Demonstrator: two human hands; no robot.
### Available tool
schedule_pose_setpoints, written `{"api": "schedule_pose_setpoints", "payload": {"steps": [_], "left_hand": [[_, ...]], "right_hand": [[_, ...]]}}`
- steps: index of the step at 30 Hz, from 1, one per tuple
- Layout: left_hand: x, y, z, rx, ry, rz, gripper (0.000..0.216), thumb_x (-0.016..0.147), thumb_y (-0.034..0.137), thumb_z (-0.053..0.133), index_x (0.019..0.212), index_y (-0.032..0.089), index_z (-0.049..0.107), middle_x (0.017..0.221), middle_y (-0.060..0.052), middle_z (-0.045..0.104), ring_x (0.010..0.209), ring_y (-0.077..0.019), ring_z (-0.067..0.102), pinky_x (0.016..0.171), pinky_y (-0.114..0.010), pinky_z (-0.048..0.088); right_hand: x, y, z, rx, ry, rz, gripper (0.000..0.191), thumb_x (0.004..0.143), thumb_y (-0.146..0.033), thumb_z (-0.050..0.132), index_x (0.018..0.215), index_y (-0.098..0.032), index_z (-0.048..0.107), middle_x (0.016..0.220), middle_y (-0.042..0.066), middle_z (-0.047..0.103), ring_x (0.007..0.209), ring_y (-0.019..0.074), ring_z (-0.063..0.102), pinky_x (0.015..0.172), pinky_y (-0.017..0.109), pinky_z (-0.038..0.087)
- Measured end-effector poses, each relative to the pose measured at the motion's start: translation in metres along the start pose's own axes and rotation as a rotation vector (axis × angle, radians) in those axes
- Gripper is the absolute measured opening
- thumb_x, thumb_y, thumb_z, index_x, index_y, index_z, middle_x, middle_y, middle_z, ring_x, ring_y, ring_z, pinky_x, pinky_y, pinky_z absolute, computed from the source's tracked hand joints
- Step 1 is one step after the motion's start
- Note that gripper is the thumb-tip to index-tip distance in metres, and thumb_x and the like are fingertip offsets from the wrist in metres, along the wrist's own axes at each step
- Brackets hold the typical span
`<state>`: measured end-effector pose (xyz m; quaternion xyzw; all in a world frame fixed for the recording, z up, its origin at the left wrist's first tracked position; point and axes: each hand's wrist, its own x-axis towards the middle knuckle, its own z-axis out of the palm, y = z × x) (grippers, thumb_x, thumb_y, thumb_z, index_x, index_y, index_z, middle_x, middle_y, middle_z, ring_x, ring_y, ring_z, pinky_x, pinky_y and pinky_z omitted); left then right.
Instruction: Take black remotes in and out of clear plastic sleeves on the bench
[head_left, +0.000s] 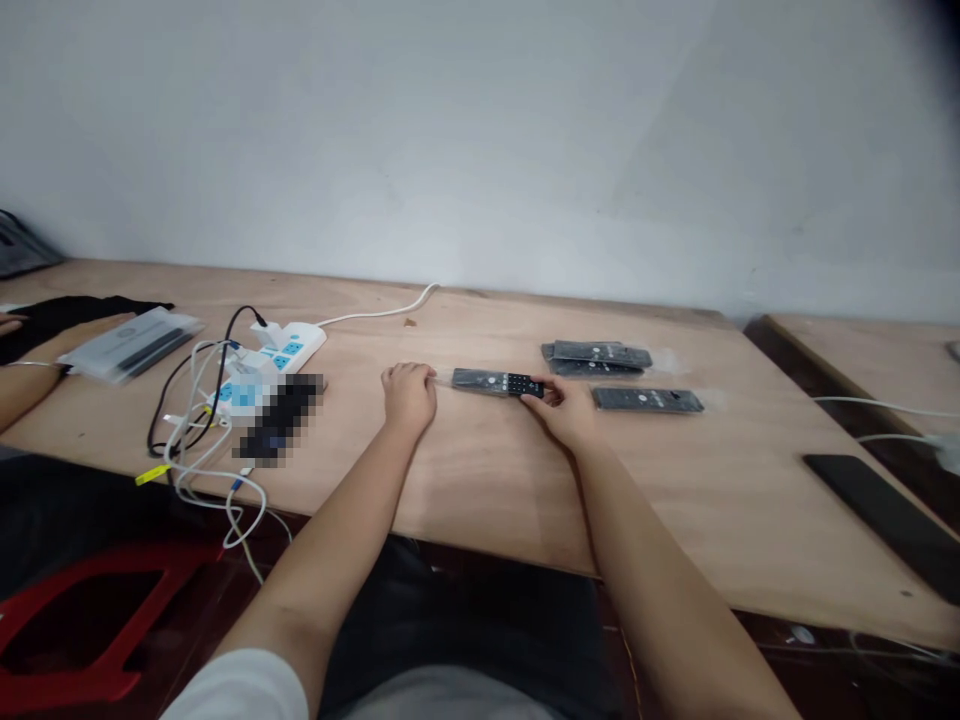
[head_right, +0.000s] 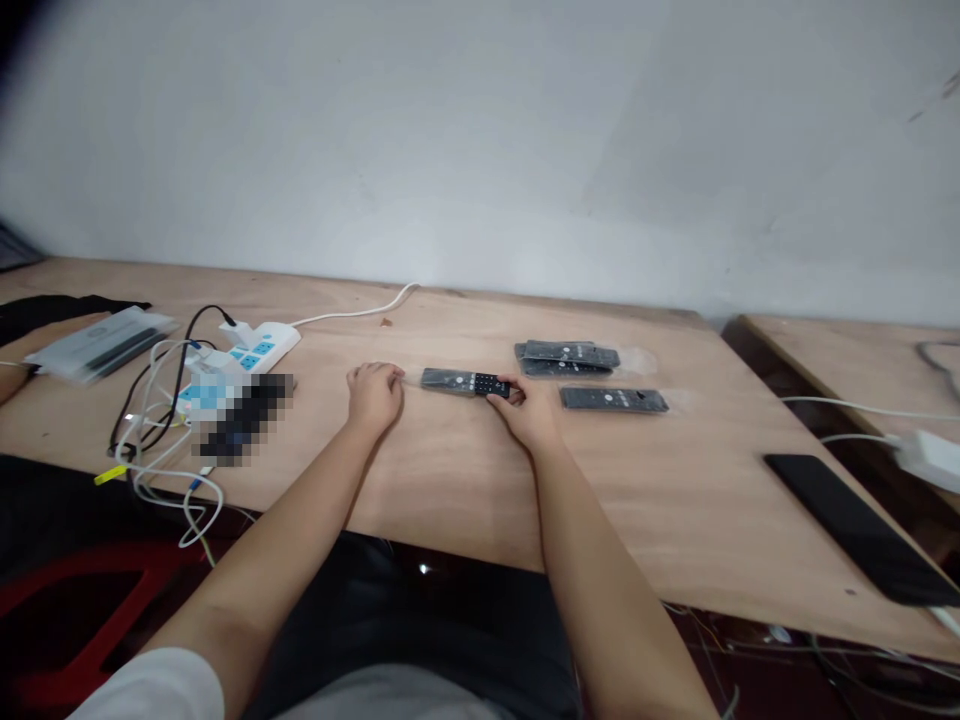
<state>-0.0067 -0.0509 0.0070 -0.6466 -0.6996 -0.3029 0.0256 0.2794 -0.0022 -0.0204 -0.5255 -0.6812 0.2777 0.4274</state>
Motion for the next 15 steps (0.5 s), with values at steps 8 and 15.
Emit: {"api": "schedule_pose_setpoints", "payload": {"steps": [8,15], "left_hand": [[-0.002,0.002,0.001,0.021,-0.015,0.046,0.014,0.091,0.023,0.061,0.091,0.023,0.075,0.108,-0.009,0.069,0.11,-0.0284,0.056,0.097,-0.045,0.038],[0.007,-0.013,-0.005,0.071,0.033,-0.069,0.017,0.09,0.024,0.062,0.093,0.023,0.078,0.112,-0.011,0.065,0.112,-0.0291,0.054,0.095,-0.042,0.043]], "right_hand": [[-0.002,-0.008,-0.002,-0.042,0.003,0.014,0.06,0.07,-0.06,0.075,0.11,-0.016,0.073,0.067,0.003,0.064,0.061,0.0197,0.058,0.064,0.036,0.05],[-0.001,-0.004,-0.002,-0.044,0.012,0.034,0.057,0.07,-0.056,0.075,0.111,-0.017,0.074,0.067,0.002,0.063,0.061,0.0198,0.058,0.065,0.036,0.049]]}}
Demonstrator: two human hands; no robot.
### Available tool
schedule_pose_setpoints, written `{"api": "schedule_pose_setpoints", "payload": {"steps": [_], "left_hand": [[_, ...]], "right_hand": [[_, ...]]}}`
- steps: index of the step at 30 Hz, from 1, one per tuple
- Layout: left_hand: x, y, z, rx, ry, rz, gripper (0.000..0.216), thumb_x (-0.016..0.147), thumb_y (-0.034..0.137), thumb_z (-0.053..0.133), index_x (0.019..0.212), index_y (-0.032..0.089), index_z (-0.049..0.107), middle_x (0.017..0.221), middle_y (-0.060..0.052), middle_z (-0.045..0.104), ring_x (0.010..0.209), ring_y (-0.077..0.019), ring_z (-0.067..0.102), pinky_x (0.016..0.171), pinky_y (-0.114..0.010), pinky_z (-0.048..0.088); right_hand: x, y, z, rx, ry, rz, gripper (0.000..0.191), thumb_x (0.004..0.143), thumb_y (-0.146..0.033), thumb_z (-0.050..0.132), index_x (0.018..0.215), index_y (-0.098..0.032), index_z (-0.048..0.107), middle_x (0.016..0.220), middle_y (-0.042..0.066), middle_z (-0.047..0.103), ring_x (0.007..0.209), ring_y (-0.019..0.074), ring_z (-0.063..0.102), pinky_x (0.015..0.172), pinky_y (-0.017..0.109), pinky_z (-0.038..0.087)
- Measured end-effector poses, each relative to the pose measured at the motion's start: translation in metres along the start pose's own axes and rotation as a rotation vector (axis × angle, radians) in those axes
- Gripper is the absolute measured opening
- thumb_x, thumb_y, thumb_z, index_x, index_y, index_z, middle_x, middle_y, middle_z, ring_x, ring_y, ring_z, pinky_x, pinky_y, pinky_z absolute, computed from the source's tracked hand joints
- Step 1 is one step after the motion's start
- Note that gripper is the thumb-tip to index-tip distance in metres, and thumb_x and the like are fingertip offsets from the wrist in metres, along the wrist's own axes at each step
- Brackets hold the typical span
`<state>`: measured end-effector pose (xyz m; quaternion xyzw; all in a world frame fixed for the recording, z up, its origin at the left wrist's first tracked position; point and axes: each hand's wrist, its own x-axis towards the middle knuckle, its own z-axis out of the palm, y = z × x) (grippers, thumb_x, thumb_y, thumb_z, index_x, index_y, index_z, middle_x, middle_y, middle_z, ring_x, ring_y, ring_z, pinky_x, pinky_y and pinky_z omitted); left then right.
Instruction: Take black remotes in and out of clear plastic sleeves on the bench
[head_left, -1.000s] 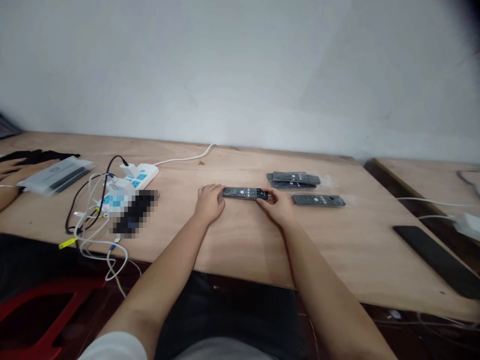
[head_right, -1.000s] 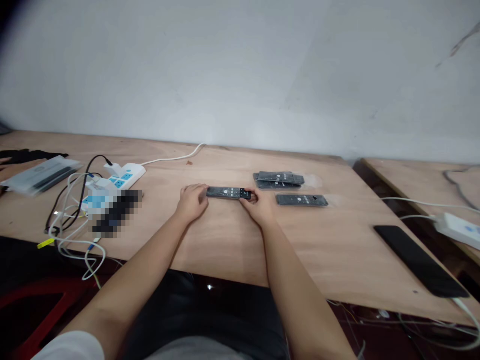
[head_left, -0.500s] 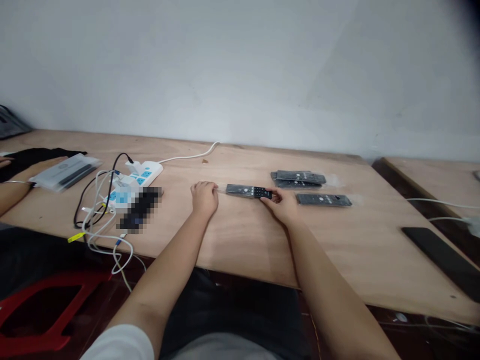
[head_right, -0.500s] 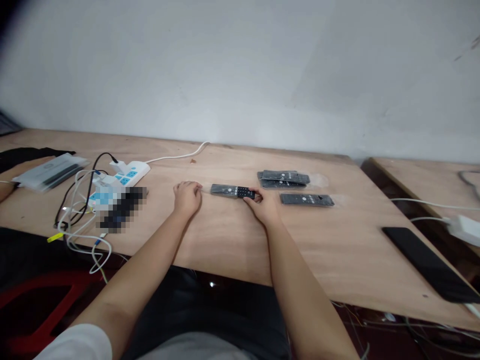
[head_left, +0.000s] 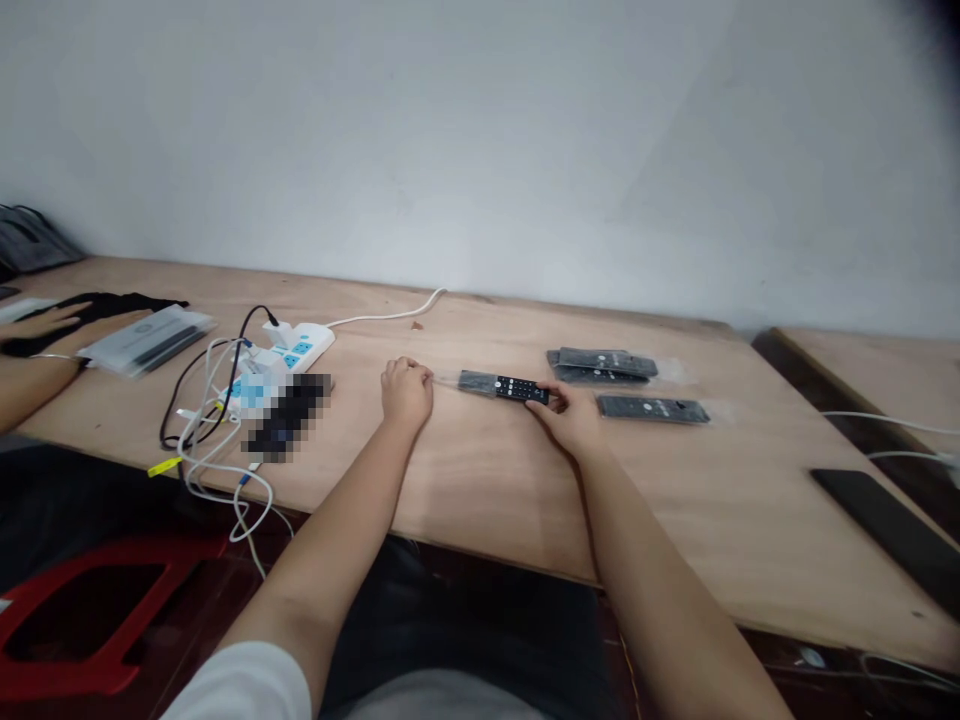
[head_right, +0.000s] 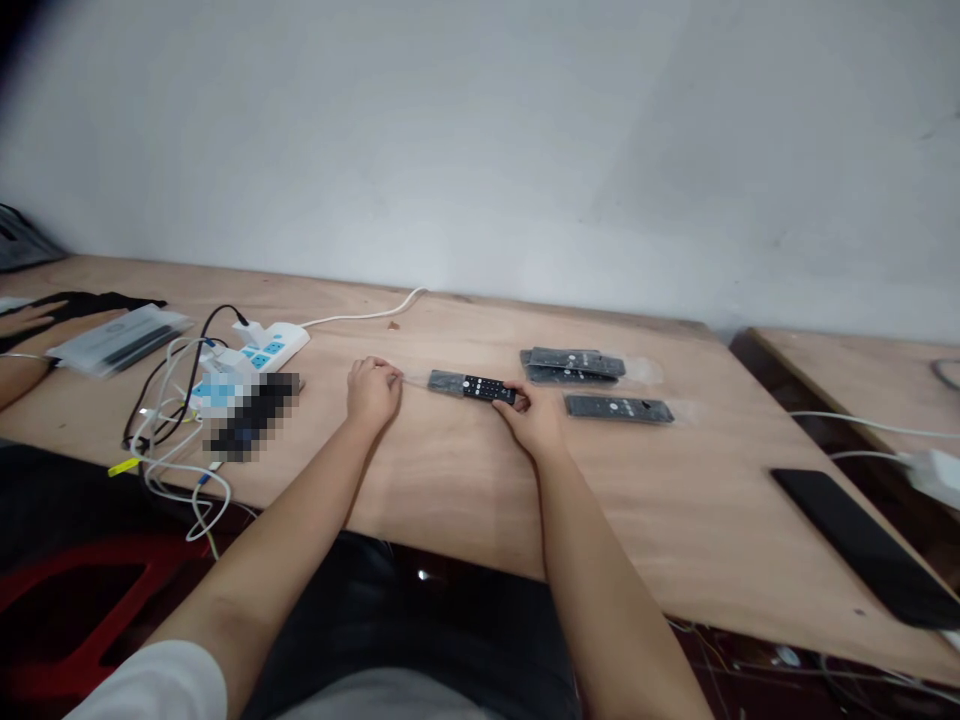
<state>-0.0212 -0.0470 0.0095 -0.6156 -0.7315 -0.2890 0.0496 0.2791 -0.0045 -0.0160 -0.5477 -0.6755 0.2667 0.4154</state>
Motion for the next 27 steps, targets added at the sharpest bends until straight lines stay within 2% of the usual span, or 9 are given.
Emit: {"api": "schedule_pose_setpoints", "payload": {"steps": [3,6,10,16,18,21,24,27], "left_hand": [[0.011,-0.007,-0.007,0.019,-0.011,-0.038,0.019,0.09,0.023,0.059,0.096,0.022,0.078,0.111,-0.01,0.065,0.109,-0.027,0.057,0.096,-0.038,0.045],[0.026,-0.02,-0.016,0.042,-0.051,-0.093,0.023,0.092,0.025,0.055,0.1,0.022,0.077,0.112,-0.01,0.065,0.1,-0.0244,0.062,0.09,-0.036,0.048],[0.049,-0.044,-0.03,0.133,-0.088,-0.166,0.026,0.093,0.025,0.052,0.104,0.021,0.075,0.118,-0.012,0.065,0.103,-0.0255,0.064,0.09,-0.036,0.049],[0.065,-0.069,-0.048,0.197,-0.123,-0.199,0.034,0.092,0.026,0.051,0.114,0.006,0.068,0.121,-0.023,0.065,0.113,-0.0345,0.062,0.097,-0.043,0.046],[0.063,-0.072,-0.051,0.248,-0.138,-0.222,0.047,0.091,0.03,0.053,0.126,0.0,0.06,0.126,-0.028,0.063,0.119,-0.039,0.06,0.099,-0.046,0.046],[0.052,-0.077,-0.055,0.296,-0.081,-0.211,0.066,0.088,0.035,0.057,0.141,-0.002,0.046,0.139,-0.032,0.055,0.128,-0.0422,0.054,0.103,-0.048,0.045],[0.029,-0.082,-0.064,0.285,-0.016,-0.118,0.062,0.088,0.038,0.054,0.139,0.003,0.051,0.141,-0.027,0.055,0.131,-0.0405,0.052,0.108,-0.049,0.042],[-0.003,-0.087,-0.076,0.25,-0.01,-0.02,0.05,0.09,0.04,0.05,0.126,0.008,0.062,0.124,-0.021,0.066,0.122,-0.0369,0.058,0.107,-0.047,0.043]], "right_hand": [[0.001,0.004,0.0,-0.031,0.014,-0.016,0.054,0.071,-0.055,0.075,0.11,-0.018,0.074,0.066,0.001,0.063,0.061,0.02,0.058,0.066,0.036,0.049],[0.002,0.007,0.0,-0.054,0.021,-0.03,0.05,0.073,-0.053,0.075,0.109,-0.019,0.074,0.066,0.001,0.063,0.061,0.0202,0.058,0.066,0.035,0.048],[0.001,0.007,-0.001,-0.095,0.035,-0.043,0.046,0.075,-0.051,0.074,0.11,-0.02,0.075,0.065,0.001,0.063,0.062,0.0205,0.059,0.065,0.035,0.048],[-0.001,-0.003,-0.004,-0.167,0.059,-0.033,0.043,0.076,-0.046,0.073,0.11,-0.02,0.077,0.067,0.002,0.065,0.064,0.0212,0.06,0.067,0.035,0.049],[-0.002,-0.006,-0.004,-0.188,0.074,-0.025,0.04,0.077,-0.044,0.073,0.109,-0.021,0.077,0.068,0.002,0.066,0.065,0.0213,0.061,0.069,0.036,0.05],[-0.002,-0.006,-0.005,-0.214,0.091,-0.026,0.039,0.078,-0.041,0.073,0.11,-0.021,0.077,0.074,0.004,0.069,0.071,0.0226,0.063,0.075,0.038,0.051],[-0.002,-0.005,-0.005,-0.234,0.096,-0.025,0.038,0.08,-0.041,0.072,0.113,-0.021,0.077,0.083,0.007,0.073,0.079,0.0248,0.065,0.081,0.04,0.052],[-0.001,-0.003,-0.004,-0.243,0.097,-0.033,0.037,0.082,-0.04,0.071,0.113,-0.021,0.077,0.084,0.008,0.073,0.084,0.026,0.067,0.084,0.041,0.053]]}}
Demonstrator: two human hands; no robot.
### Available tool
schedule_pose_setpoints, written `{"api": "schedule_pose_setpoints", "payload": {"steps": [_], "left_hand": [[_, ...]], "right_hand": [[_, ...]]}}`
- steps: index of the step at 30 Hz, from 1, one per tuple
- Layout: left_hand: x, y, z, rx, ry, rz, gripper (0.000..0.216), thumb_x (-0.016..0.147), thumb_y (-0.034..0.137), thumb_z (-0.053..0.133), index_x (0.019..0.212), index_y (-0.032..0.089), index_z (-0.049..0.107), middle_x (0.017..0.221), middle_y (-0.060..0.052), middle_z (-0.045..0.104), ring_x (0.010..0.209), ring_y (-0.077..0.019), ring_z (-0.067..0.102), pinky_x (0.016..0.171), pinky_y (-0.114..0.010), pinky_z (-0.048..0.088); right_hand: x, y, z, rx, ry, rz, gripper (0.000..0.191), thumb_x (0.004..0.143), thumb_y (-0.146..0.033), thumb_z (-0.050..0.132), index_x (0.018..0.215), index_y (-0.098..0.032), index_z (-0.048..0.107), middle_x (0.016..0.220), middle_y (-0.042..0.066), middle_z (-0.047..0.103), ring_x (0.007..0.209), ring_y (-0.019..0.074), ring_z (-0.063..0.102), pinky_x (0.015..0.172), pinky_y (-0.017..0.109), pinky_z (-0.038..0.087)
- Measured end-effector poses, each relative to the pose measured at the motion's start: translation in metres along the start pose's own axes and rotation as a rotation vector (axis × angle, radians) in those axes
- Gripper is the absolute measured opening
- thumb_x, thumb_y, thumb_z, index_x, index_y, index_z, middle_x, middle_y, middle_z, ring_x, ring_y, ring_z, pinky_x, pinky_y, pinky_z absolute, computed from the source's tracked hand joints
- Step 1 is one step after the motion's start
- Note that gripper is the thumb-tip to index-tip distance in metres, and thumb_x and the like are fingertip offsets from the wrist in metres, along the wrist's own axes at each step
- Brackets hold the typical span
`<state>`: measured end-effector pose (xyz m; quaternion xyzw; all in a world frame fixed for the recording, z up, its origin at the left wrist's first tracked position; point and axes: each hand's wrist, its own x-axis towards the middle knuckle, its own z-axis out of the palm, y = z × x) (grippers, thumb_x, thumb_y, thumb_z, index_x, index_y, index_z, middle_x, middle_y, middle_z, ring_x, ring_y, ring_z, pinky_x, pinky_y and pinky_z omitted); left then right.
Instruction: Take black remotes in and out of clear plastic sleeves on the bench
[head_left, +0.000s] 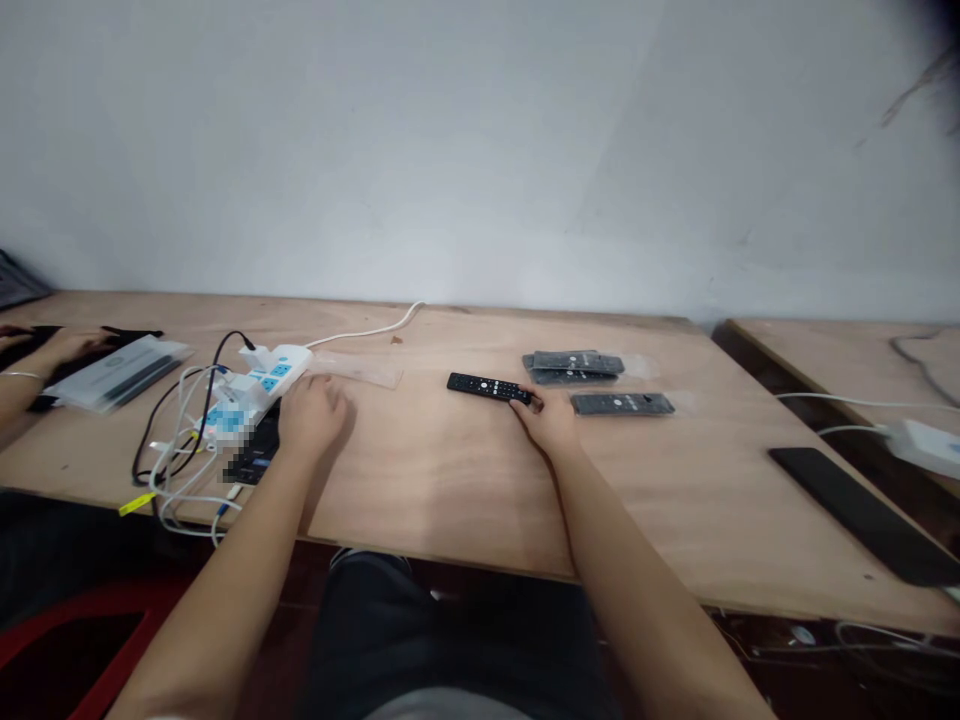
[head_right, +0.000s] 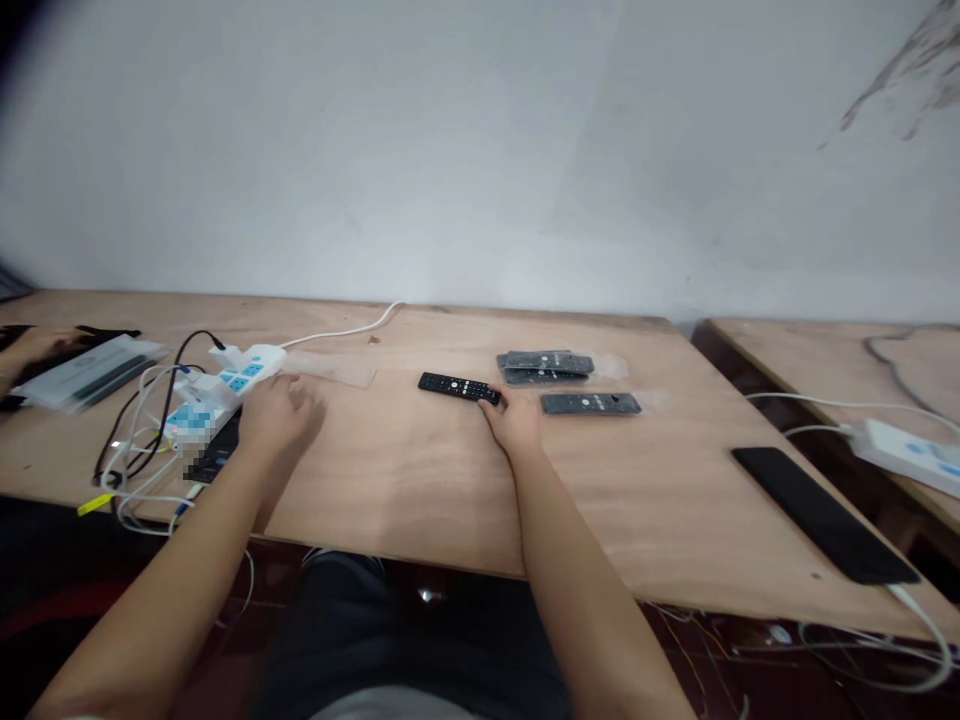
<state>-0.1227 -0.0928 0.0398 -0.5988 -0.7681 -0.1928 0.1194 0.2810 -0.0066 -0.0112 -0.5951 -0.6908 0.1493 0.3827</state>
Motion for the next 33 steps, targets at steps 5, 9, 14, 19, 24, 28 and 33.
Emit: {"api": "schedule_pose_setpoints", "payload": {"steps": [5,9,14,19,24,28,33], "left_hand": [[-0.06,-0.025,-0.02,-0.035,0.099,0.034,0.04,0.093,0.043,0.049,0.116,0.016,0.066,0.119,-0.015,0.069,0.115,-0.0348,0.061,0.105,-0.048,0.045],[-0.106,-0.056,-0.032,-0.011,0.212,-0.089,0.036,0.092,0.045,0.052,0.112,0.019,0.067,0.113,-0.016,0.068,0.114,-0.0366,0.063,0.101,-0.051,0.049],[-0.146,-0.081,-0.035,-0.036,0.302,-0.153,0.034,0.087,0.053,0.059,0.114,0.033,0.064,0.123,-0.005,0.067,0.12,-0.0367,0.062,0.103,-0.059,0.05],[-0.151,-0.082,-0.037,-0.048,0.271,-0.178,0.039,0.085,0.054,0.062,0.116,0.031,0.066,0.129,-0.008,0.065,0.123,-0.0385,0.061,0.105,-0.06,0.048],[-0.144,-0.075,-0.036,0.007,0.176,-0.146,0.051,0.088,0.052,0.062,0.127,0.021,0.066,0.145,-0.019,0.054,0.133,-0.041,0.052,0.113,-0.057,0.04],[-0.14,-0.072,-0.035,0.04,0.121,-0.174,0.052,0.087,0.053,0.062,0.131,0.024,0.065,0.153,-0.016,0.047,0.137,-0.0434,0.046,0.114,-0.061,0.035],[-0.138,-0.071,-0.037,0.031,0.141,-0.143,0.051,0.088,0.056,0.06,0.127,0.023,0.066,0.15,-0.017,0.049,0.136,-0.0425,0.048,0.113,-0.06,0.036]], "right_hand": [[0.0,0.001,0.002,-0.001,0.0,-0.013,0.04,0.084,-0.04,0.068,0.118,-0.021,0.076,0.084,0.008,0.074,0.086,0.0271,0.068,0.085,0.043,0.054],[0.0,0.003,0.002,-0.004,-0.002,0.012,0.046,0.083,-0.04,0.068,0.125,-0.021,0.072,0.096,0.01,0.076,0.09,0.0278,0.069,0.087,0.044,0.054],[0.0,0.005,0.003,0.017,-0.005,0.021,0.05,0.081,-0.041,0.069,0.126,-0.02,0.071,0.101,0.012,0.077,0.091,0.0289,0.07,0.088,0.047,0.055],[0.0,0.003,0.002,0.033,-0.01,0.064,0.051,0.08,-0.039,0.071,0.127,-0.018,0.07,0.109,0.014,0.076,0.091,0.0287,0.071,0.09,0.047,0.055],[0.0,0.002,0.001,0.039,-0.009,0.069,0.052,0.08,-0.04,0.071,0.127,-0.017,0.07,0.108,0.015,0.076,0.092,0.0292,0.071,0.09,0.048,0.055],[0.0,0.005,0.003,0.048,0.0,0.061,0.052,0.079,-0.04,0.071,0.126,-0.017,0.07,0.11,0.015,0.076,0.09,0.0285,0.071,0.09,0.048,0.055],[0.001,0.006,0.003,0.048,0.017,0.054,0.052,0.078,-0.041,0.073,0.125,-0.018,0.071,0.11,0.015,0.076,0.089,0.0285,0.071,0.091,0.049,0.055]]}}
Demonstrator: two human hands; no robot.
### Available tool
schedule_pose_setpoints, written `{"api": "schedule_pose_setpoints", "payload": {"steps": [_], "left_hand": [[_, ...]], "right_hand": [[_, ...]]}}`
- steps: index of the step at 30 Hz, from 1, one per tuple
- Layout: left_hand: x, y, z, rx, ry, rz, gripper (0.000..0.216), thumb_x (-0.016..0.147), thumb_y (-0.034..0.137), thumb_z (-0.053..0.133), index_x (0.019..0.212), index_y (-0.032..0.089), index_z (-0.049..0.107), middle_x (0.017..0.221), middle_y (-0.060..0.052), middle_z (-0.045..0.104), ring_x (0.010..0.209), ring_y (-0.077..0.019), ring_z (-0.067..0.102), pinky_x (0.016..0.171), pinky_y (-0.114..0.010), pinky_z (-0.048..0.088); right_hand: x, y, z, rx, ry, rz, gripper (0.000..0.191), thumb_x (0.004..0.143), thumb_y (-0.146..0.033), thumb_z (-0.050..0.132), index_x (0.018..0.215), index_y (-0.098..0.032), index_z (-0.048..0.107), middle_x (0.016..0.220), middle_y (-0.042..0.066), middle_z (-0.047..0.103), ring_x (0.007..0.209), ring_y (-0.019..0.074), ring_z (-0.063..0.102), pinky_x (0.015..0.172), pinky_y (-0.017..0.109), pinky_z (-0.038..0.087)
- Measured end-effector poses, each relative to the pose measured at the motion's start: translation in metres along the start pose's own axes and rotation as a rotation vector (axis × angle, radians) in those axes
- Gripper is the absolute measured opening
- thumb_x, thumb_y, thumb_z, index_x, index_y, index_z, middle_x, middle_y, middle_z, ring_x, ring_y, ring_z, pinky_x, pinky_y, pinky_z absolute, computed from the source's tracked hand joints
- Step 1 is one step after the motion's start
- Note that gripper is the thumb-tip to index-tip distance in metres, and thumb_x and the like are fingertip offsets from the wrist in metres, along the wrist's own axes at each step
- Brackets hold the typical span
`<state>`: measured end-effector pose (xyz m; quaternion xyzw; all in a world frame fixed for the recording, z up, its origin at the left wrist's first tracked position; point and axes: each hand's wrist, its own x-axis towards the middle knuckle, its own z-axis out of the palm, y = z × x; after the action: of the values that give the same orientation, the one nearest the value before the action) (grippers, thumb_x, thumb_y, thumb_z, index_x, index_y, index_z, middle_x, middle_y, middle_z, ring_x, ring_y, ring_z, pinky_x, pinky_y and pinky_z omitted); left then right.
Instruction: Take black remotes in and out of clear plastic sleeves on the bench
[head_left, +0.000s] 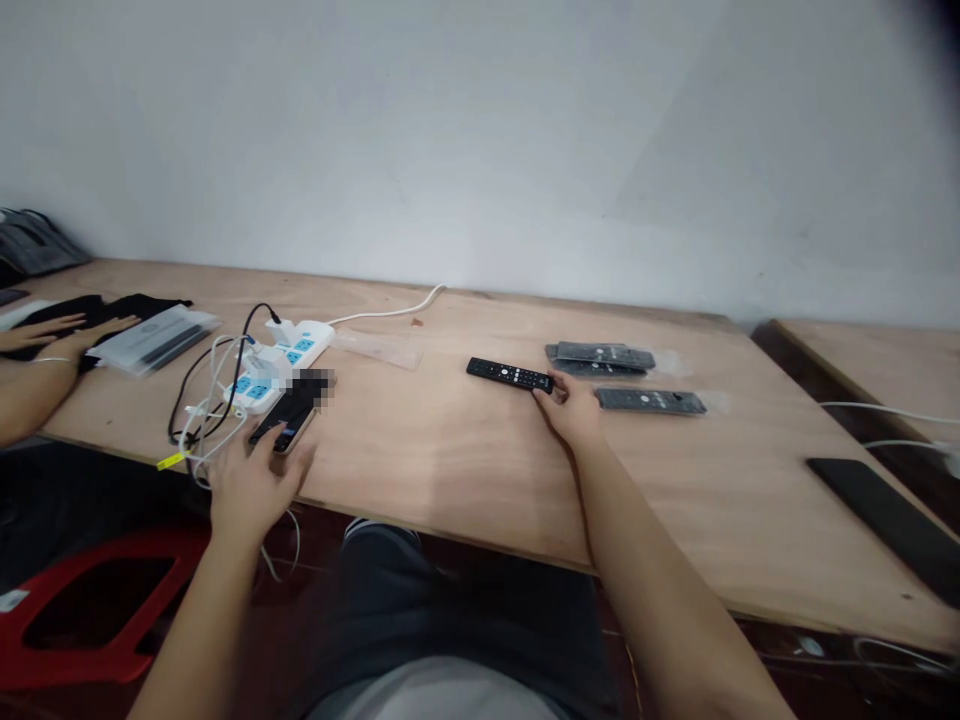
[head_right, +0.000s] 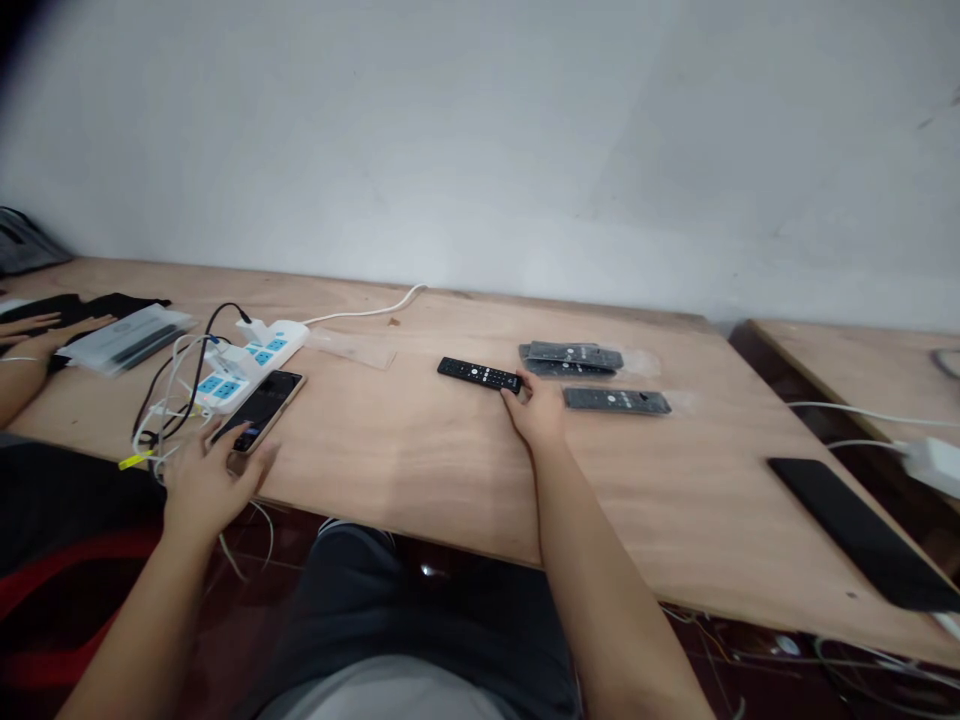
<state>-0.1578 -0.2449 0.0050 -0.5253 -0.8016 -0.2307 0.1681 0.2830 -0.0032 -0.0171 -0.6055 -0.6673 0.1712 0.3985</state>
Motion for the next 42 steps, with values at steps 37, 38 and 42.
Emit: {"api": "schedule_pose_setpoints", "payload": {"steps": [37,38,42], "left_hand": [[0.054,0.157,0.052,-0.47,-0.28,0.529,0.035,0.092,0.031,0.061,0.122,0.015,0.062,0.12,-0.014,0.066,0.117,-0.0301,0.06,0.106,-0.046,0.048],[0.055,0.16,0.052,-0.472,-0.291,0.536,0.035,0.092,0.031,0.06,0.123,0.015,0.062,0.119,-0.014,0.066,0.117,-0.0301,0.06,0.105,-0.046,0.048],[0.052,0.163,0.054,-0.499,-0.304,0.51,0.032,0.092,0.031,0.059,0.121,0.017,0.063,0.116,-0.013,0.067,0.114,-0.0292,0.061,0.103,-0.044,0.049]], "right_hand": [[-0.014,0.04,-0.083,-0.779,0.016,-0.074,0.045,0.086,-0.025,0.051,0.125,-0.019,0.071,0.132,0.013,0.069,0.117,0.038,0.058,0.095,0.055,0.044],[-0.017,0.038,-0.085,-0.78,-0.004,-0.094,0.043,0.086,-0.026,0.051,0.123,-0.02,0.072,0.131,0.012,0.069,0.117,0.0377,0.058,0.094,0.054,0.044],[-0.031,0.036,-0.09,-0.734,-0.069,-0.243,0.042,0.086,-0.026,0.053,0.122,-0.021,0.073,0.126,0.011,0.072,0.111,0.0348,0.06,0.091,0.051,0.046]]}}
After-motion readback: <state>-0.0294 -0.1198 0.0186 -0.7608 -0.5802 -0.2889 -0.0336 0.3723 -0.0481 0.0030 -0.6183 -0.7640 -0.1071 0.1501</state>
